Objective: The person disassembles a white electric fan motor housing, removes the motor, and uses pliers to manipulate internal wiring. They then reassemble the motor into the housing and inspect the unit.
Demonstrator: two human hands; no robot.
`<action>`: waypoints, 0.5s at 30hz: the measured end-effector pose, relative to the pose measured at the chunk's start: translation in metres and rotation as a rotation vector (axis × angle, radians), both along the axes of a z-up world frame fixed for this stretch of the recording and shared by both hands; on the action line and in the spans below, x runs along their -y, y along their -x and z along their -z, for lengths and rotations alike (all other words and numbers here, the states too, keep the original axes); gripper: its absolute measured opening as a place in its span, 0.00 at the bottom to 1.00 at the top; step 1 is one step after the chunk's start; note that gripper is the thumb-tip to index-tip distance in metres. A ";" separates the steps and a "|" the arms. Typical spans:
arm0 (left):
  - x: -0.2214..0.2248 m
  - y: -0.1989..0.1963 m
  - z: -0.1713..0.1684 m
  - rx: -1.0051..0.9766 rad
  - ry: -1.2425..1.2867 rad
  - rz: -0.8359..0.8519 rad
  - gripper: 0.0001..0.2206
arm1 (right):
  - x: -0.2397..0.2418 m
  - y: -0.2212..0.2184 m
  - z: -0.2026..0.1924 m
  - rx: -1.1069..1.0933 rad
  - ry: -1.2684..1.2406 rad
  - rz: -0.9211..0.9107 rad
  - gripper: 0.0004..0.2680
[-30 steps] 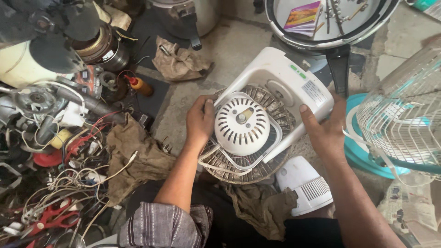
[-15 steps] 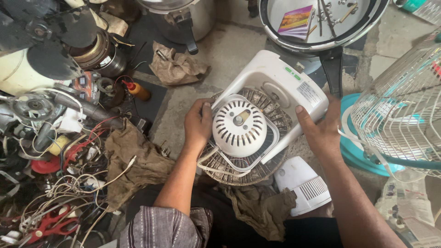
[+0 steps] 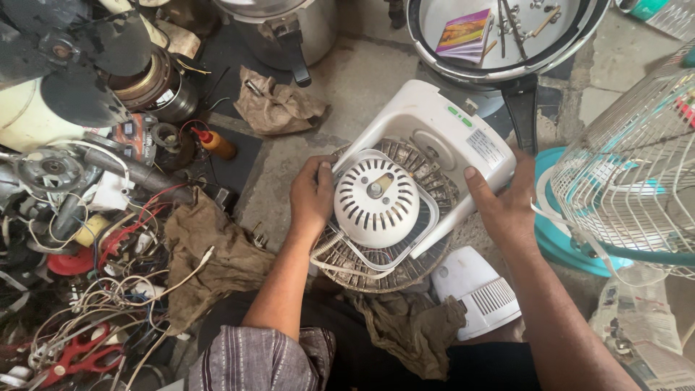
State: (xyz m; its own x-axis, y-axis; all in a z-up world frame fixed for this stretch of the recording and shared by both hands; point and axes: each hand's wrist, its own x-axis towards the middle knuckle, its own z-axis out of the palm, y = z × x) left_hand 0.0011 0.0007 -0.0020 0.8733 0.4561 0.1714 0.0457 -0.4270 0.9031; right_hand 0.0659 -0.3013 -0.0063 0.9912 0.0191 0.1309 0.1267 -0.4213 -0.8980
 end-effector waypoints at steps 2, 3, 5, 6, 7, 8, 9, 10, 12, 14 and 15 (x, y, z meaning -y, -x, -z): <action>0.001 0.000 -0.002 -0.019 0.004 -0.008 0.11 | 0.000 0.000 -0.001 0.003 -0.005 -0.005 0.26; 0.001 -0.001 -0.002 -0.029 0.006 -0.013 0.11 | 0.000 0.000 -0.001 0.005 -0.007 -0.008 0.26; 0.002 0.000 -0.005 -0.029 -0.002 -0.013 0.11 | 0.000 0.001 -0.002 0.022 0.005 -0.012 0.26; 0.002 0.000 -0.006 -0.028 -0.006 -0.013 0.11 | -0.001 0.001 -0.003 0.030 0.012 -0.013 0.26; 0.003 0.000 -0.007 -0.049 0.023 -0.011 0.11 | -0.001 0.001 -0.004 0.003 -0.005 -0.013 0.26; 0.003 0.000 -0.008 -0.070 0.052 -0.009 0.11 | -0.001 0.001 -0.006 -0.025 -0.022 -0.014 0.25; 0.003 0.000 -0.009 -0.091 0.081 -0.007 0.11 | -0.001 0.001 -0.007 -0.053 -0.038 -0.014 0.25; 0.004 0.001 -0.010 -0.095 0.076 -0.010 0.12 | -0.002 0.001 -0.007 -0.063 -0.033 -0.008 0.25; 0.003 0.001 -0.010 -0.102 0.068 -0.017 0.12 | -0.002 0.001 -0.008 -0.083 -0.022 0.006 0.24; 0.003 0.000 -0.008 -0.063 0.036 -0.010 0.11 | -0.002 0.000 -0.006 -0.025 -0.002 -0.003 0.25; 0.002 -0.001 -0.006 -0.044 0.020 -0.006 0.11 | -0.002 0.000 -0.006 0.003 0.007 -0.007 0.25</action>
